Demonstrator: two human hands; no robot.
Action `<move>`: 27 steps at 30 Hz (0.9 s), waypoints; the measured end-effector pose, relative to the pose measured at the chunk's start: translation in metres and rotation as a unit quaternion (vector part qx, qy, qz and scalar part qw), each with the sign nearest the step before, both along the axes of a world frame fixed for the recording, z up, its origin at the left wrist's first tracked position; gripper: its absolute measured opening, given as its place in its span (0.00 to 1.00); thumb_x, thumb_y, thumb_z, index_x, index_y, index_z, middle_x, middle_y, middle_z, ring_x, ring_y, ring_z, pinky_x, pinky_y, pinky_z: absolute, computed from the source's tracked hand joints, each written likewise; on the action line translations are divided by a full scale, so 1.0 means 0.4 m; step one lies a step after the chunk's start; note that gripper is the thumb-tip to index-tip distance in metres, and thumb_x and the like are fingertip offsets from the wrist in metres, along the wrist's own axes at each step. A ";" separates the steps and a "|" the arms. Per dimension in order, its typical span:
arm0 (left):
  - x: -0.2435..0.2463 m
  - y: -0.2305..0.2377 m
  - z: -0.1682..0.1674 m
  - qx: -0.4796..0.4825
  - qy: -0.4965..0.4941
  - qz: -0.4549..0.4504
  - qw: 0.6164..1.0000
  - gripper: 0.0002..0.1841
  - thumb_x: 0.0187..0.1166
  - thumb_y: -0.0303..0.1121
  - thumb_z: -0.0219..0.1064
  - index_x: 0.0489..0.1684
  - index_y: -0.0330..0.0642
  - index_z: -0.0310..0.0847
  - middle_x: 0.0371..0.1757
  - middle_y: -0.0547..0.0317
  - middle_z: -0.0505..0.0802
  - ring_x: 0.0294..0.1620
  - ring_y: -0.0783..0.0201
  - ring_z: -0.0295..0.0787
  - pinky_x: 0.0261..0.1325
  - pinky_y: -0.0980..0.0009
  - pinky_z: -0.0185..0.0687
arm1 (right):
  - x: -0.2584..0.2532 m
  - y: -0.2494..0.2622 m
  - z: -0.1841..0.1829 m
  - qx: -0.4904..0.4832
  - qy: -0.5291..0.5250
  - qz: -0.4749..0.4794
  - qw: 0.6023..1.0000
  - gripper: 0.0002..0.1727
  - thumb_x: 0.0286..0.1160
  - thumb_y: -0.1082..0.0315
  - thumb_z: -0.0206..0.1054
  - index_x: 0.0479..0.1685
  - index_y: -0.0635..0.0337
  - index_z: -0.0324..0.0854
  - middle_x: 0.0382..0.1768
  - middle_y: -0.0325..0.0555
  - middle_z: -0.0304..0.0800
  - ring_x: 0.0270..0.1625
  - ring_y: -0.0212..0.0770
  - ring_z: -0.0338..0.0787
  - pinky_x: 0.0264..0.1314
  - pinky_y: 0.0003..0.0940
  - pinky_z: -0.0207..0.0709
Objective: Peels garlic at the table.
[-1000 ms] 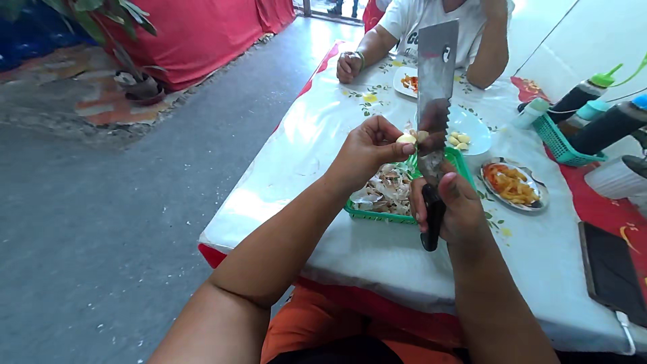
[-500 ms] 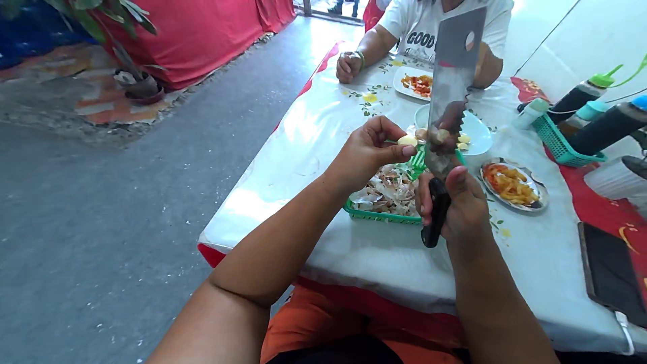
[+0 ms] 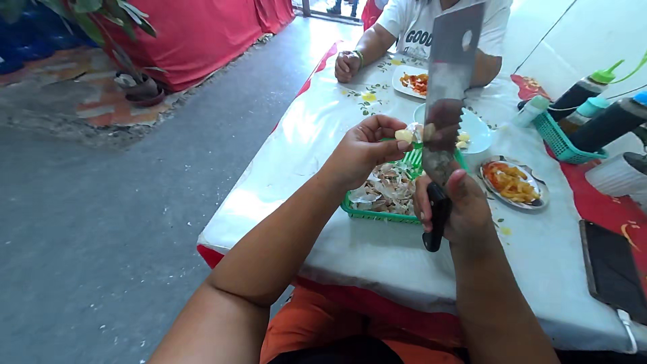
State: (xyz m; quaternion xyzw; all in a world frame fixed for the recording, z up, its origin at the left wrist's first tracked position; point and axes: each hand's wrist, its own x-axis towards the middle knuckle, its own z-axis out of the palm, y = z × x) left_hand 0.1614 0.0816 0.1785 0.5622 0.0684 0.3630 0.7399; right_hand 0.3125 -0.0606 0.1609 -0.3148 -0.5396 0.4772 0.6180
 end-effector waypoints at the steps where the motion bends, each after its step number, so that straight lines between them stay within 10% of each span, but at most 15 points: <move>1: 0.000 -0.001 0.000 0.004 0.001 0.000 1.000 0.14 0.77 0.15 0.65 0.54 0.41 0.77 0.44 0.61 0.92 0.45 0.67 0.93 0.55 0.69 0.91 | -0.002 0.000 -0.001 -0.007 -0.003 0.001 1.000 0.41 0.79 0.34 0.60 0.91 0.38 0.56 0.22 0.37 0.83 0.14 0.29 0.82 0.16 0.22 0.81; 27: 0.001 0.002 -0.008 0.075 0.002 0.005 0.997 0.11 0.79 0.17 0.65 0.53 0.40 0.79 0.47 0.61 0.91 0.46 0.68 0.91 0.54 0.71 0.90 | -0.008 0.003 0.008 -0.011 -0.042 -0.045 0.998 0.36 0.84 0.36 0.55 0.88 0.41 0.62 0.20 0.35 0.79 0.14 0.27 0.80 0.14 0.20 0.80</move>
